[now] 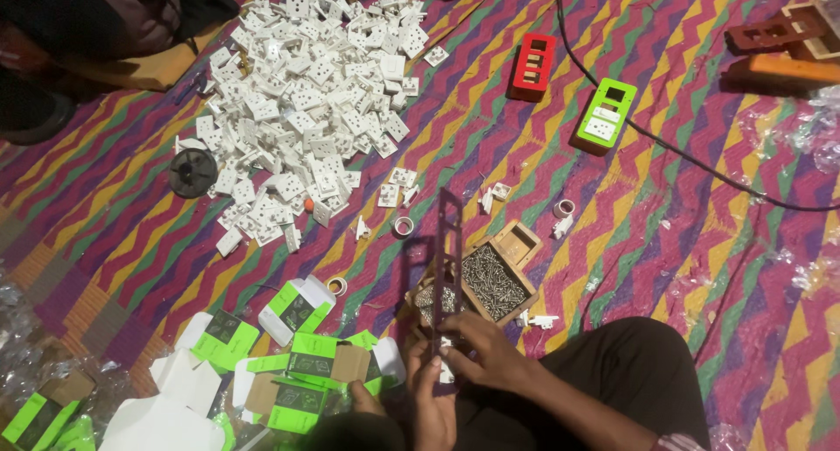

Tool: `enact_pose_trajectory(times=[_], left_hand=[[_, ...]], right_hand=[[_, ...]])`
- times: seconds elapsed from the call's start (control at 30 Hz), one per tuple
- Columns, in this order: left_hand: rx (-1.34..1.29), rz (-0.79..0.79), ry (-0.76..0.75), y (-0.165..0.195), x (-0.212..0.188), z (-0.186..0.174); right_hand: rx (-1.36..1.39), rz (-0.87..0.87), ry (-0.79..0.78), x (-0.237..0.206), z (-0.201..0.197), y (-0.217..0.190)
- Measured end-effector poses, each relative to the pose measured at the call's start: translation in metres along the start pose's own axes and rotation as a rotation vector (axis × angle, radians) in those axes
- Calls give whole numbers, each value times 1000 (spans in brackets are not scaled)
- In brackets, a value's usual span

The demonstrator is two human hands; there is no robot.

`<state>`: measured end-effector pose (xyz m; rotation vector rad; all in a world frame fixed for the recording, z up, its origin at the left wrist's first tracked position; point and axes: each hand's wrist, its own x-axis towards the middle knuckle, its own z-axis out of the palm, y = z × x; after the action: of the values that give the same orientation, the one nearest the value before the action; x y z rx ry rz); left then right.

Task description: The person sits on a colorful patterned floor and assembles a purple electrical strip by inserting white socket modules and securing them with screws. The person uses a screwdriver to tighten the screws and repeatedly checks the alignment of the modules.

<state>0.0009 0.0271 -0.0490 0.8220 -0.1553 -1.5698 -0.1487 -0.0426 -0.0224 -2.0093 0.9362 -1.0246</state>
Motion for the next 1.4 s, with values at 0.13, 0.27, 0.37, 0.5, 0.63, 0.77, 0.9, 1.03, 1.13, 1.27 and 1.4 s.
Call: enact_pose_trajectory(times=[0.13, 0.27, 0.37, 0.5, 0.63, 0.77, 0.9, 1.03, 1.13, 1.27, 1.4], left_hand=[[-63, -15, -12, -7, 3, -18], [14, 24, -47, -17, 4, -26], [42, -19, 1, -22, 6, -33], [64, 27, -31, -31, 8, -41], [547, 290, -50, -41, 12, -44], [1165, 743, -97, -46, 21, -52], [1445, 851, 63, -41, 38, -73], [1514, 888, 205, -48, 57, -93], [1531, 852, 266, -54, 63, -104], [1685, 814, 425, -61, 59, -108], [1731, 814, 455, -65, 52, -105]], right_hand=[[-43, -10, 22, -3, 12, 7], [-82, -18, 53, -14, 23, 19], [-71, 2, 75, -23, 30, 30], [-55, 7, 98, -33, 42, 44], [284, 317, 216, -43, 53, 61], [736, 588, 215, -47, 55, 92], [671, 591, 145, -49, 90, 117], [769, 583, -91, -57, 104, 142], [672, 499, -269, -58, 81, 164], [24, 501, -48, -55, 34, 179], [-273, 651, -92, -57, 24, 177]])
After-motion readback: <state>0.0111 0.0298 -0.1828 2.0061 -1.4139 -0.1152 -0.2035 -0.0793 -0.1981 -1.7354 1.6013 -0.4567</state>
